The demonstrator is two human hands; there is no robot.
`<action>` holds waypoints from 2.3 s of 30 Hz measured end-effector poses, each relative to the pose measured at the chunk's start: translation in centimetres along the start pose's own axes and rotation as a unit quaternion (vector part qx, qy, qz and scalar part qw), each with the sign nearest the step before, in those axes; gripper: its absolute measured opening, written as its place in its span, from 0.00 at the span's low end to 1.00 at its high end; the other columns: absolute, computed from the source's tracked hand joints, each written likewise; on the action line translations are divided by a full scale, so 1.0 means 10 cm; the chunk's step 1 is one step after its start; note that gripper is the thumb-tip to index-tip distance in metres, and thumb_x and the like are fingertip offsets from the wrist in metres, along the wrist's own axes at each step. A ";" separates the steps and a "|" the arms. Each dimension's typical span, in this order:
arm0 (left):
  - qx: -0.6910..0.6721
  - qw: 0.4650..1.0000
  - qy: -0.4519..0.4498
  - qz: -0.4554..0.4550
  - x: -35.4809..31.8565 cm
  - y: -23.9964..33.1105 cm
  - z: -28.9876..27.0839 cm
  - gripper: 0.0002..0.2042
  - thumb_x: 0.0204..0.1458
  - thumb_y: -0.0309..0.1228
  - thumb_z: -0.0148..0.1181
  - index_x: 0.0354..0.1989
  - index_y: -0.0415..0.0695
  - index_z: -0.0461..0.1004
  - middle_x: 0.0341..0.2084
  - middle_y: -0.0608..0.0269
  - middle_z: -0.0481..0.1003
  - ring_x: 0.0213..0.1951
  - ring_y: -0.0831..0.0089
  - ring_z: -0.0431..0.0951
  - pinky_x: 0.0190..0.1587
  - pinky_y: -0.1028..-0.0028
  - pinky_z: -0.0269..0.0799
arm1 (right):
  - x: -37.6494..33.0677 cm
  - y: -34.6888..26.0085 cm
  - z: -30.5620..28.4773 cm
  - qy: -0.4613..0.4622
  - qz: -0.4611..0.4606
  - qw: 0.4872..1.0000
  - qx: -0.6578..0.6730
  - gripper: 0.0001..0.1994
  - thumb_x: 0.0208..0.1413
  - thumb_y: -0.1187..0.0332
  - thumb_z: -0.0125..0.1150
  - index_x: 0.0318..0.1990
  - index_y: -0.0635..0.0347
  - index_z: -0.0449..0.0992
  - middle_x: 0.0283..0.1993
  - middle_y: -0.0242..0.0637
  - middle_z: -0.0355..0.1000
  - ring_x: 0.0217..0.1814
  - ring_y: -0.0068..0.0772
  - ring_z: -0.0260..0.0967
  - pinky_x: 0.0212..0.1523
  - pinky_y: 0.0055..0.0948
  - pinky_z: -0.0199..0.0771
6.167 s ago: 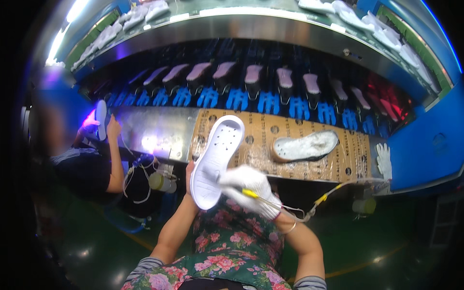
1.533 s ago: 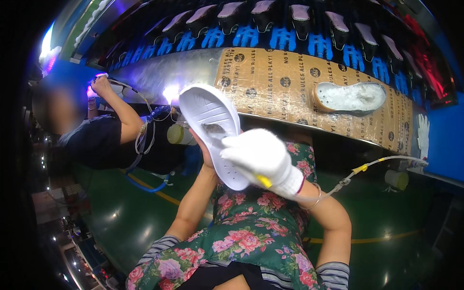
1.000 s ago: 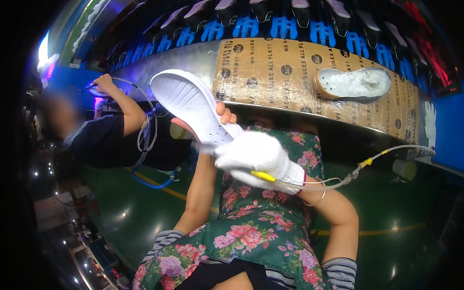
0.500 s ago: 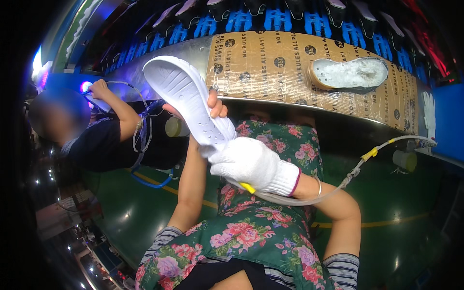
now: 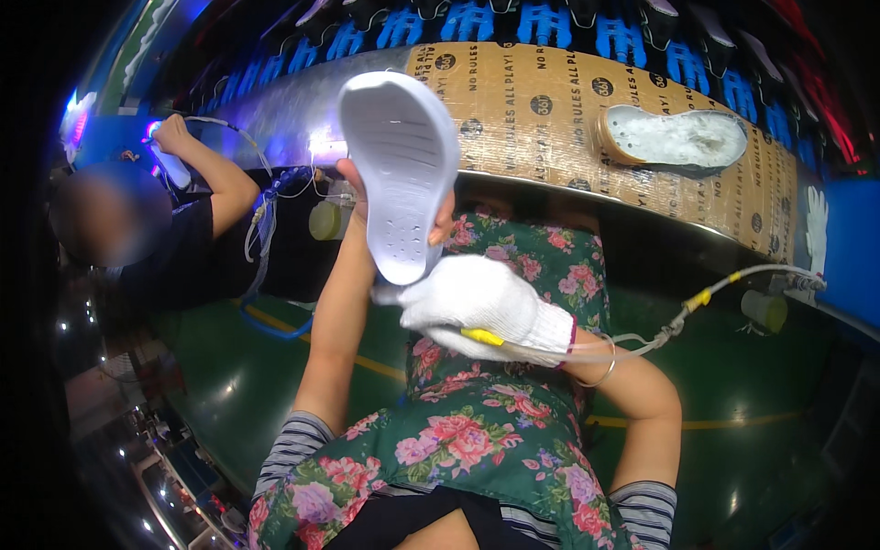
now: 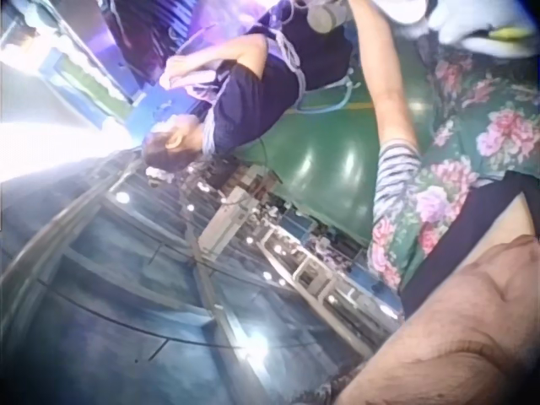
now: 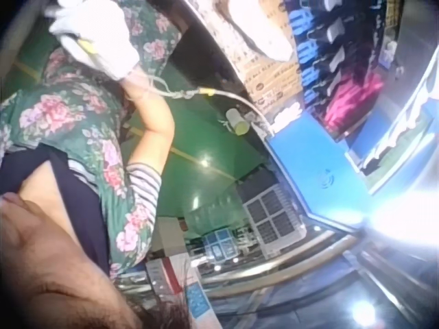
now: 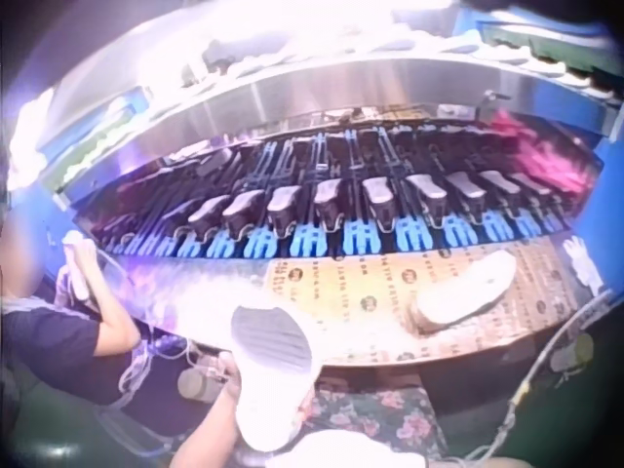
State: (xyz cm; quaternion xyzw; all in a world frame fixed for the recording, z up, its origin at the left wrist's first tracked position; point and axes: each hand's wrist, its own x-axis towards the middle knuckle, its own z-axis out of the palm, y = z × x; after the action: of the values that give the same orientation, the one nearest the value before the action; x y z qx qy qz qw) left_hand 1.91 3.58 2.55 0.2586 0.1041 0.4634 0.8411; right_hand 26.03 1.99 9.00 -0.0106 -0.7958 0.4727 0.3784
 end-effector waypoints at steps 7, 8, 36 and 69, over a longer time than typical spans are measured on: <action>0.058 0.990 0.048 -0.117 0.09 -0.02 0.02 0.55 0.47 0.75 0.62 0.70 0.36 0.66 0.44 0.37 0.80 0.38 0.49 0.86 0.38 0.55 0.86 | -0.10 0.15 0.07 -0.073 -0.012 0.993 -0.089 0.18 0.45 0.73 0.73 0.47 0.54 0.84 0.51 0.40 0.82 0.47 0.45 0.82 0.44 0.39 0.81; 0.080 0.986 0.068 -0.130 0.07 0.03 0.01 0.54 0.48 0.74 0.62 0.70 0.36 0.66 0.44 0.37 0.81 0.38 0.50 0.86 0.38 0.55 0.86 | -0.02 0.08 0.00 -0.052 0.002 0.997 -0.052 0.17 0.47 0.74 0.75 0.47 0.54 0.84 0.51 0.39 0.83 0.47 0.45 0.82 0.46 0.39 0.81; -0.238 0.947 0.178 0.119 -0.81 -0.57 0.08 0.39 0.70 0.58 0.36 0.81 0.43 0.51 0.77 0.39 0.57 0.70 0.22 0.61 0.66 0.22 0.59 | 0.01 0.33 0.03 0.352 0.410 0.774 0.330 0.12 0.60 0.81 0.66 0.51 0.69 0.83 0.51 0.41 0.83 0.48 0.28 0.80 0.49 0.26 0.81; -0.202 0.921 0.220 0.249 -0.24 -1.34 0.51 0.45 0.59 0.67 0.58 0.78 0.49 0.61 0.71 0.53 0.70 0.69 0.52 0.72 0.73 0.49 0.66 | 0.46 -0.12 -0.41 0.157 0.041 0.961 -0.223 0.18 0.44 0.78 0.76 0.46 0.56 0.87 0.48 0.43 0.85 0.45 0.45 0.84 0.46 0.37 0.83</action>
State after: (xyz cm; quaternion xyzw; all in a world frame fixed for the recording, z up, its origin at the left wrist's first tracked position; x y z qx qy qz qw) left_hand 12.38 -5.99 -0.42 -0.0083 0.1232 0.7144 0.6888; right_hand 25.68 6.11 13.66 -0.2016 -0.8106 0.2910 0.4665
